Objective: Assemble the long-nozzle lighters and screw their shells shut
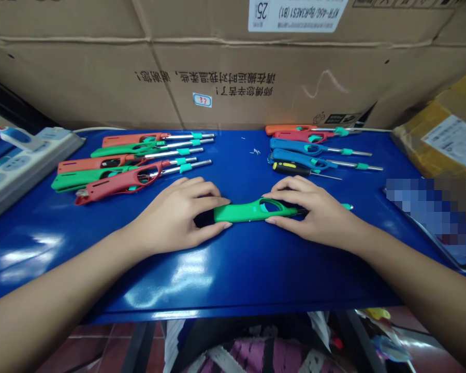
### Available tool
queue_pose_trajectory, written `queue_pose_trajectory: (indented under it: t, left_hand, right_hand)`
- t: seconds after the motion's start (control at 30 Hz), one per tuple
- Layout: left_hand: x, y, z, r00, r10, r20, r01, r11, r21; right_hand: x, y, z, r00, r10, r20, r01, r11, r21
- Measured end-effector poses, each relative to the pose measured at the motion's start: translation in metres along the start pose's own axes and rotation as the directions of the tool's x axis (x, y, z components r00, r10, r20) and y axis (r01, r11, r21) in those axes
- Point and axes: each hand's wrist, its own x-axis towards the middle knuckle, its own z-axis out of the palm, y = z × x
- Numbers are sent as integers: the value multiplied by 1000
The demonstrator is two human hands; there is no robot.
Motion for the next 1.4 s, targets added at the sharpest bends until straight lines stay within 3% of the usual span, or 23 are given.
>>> queue_pose_trajectory:
  t: [1.4]
  left_hand:
    - [0, 4, 0, 1000, -28, -5, 27, 998, -58]
  right_hand:
    - [2, -1, -2, 1000, 4, -14, -4, 1000, 18]
